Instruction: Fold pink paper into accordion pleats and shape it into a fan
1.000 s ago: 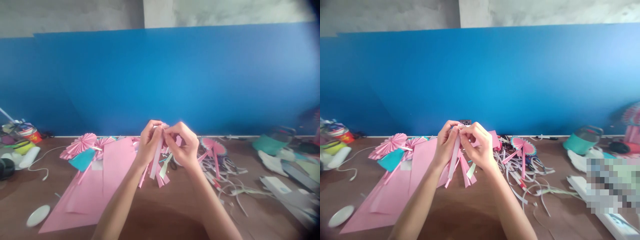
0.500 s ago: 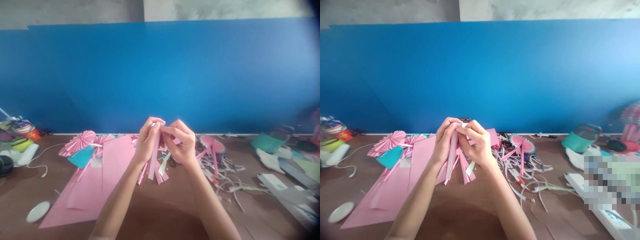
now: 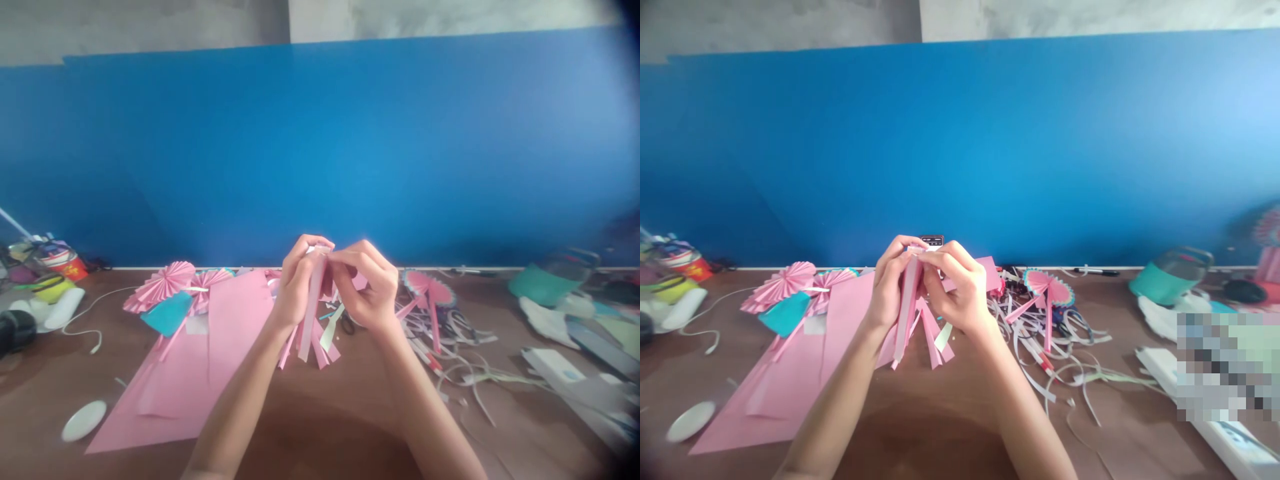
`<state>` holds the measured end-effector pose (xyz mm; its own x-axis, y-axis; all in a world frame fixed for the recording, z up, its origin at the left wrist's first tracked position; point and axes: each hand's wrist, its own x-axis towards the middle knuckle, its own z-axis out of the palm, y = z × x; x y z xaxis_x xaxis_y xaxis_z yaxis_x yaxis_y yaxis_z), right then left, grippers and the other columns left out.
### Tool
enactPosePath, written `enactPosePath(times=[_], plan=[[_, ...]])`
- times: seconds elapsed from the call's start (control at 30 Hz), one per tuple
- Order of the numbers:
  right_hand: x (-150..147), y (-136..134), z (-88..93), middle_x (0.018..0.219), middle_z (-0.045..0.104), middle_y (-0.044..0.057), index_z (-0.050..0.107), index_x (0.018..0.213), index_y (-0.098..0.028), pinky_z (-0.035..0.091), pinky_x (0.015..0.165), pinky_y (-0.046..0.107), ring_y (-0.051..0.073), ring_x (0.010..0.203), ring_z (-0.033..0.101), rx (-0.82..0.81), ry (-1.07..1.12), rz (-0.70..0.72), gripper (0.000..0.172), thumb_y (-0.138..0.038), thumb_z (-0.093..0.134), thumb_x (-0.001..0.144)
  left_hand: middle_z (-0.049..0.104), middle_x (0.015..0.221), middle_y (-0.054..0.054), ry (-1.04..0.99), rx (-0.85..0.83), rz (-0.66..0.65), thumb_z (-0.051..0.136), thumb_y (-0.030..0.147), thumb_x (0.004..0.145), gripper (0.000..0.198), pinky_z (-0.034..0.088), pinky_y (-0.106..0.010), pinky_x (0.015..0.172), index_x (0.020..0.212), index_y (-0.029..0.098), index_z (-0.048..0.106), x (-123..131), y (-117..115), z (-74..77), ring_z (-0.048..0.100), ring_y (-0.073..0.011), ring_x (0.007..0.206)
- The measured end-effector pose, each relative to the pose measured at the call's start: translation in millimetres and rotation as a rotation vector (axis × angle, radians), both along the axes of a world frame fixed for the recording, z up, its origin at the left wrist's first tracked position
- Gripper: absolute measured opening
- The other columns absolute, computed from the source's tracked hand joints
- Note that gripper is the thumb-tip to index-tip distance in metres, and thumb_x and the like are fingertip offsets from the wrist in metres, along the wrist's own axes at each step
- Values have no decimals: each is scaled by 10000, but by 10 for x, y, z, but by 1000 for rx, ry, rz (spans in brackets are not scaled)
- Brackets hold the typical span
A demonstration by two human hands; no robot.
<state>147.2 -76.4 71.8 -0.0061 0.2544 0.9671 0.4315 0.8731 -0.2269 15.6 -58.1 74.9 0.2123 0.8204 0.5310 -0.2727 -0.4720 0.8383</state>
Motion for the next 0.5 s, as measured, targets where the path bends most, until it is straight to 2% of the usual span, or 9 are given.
enactPosePath(times=[0.17,0.37,0.5], plan=[[17,-11,-11,833,660,27,700,1029,-229,509,632,295,140,706,601,-29,3,-29,284,-46,549,873,577,655,12,43,15,28,476,451,956,281,432,-234,463,1022,213,610,-3,-6,-2,500,-114,478],[32,-5,3,852,656,35,697,1086,-241,512,619,286,138,702,596,-36,-44,-14,342,-34,538,865,528,622,42,41,89,-15,472,395,984,221,410,-220,469,1016,207,585,12,-22,-7,475,-92,458],[32,14,-2,836,658,30,695,1063,-250,509,609,288,140,694,595,-13,-55,-32,332,-37,538,862,547,651,30,94,126,30,468,401,989,231,409,-227,486,1023,200,576,3,-29,-6,479,-94,482]])
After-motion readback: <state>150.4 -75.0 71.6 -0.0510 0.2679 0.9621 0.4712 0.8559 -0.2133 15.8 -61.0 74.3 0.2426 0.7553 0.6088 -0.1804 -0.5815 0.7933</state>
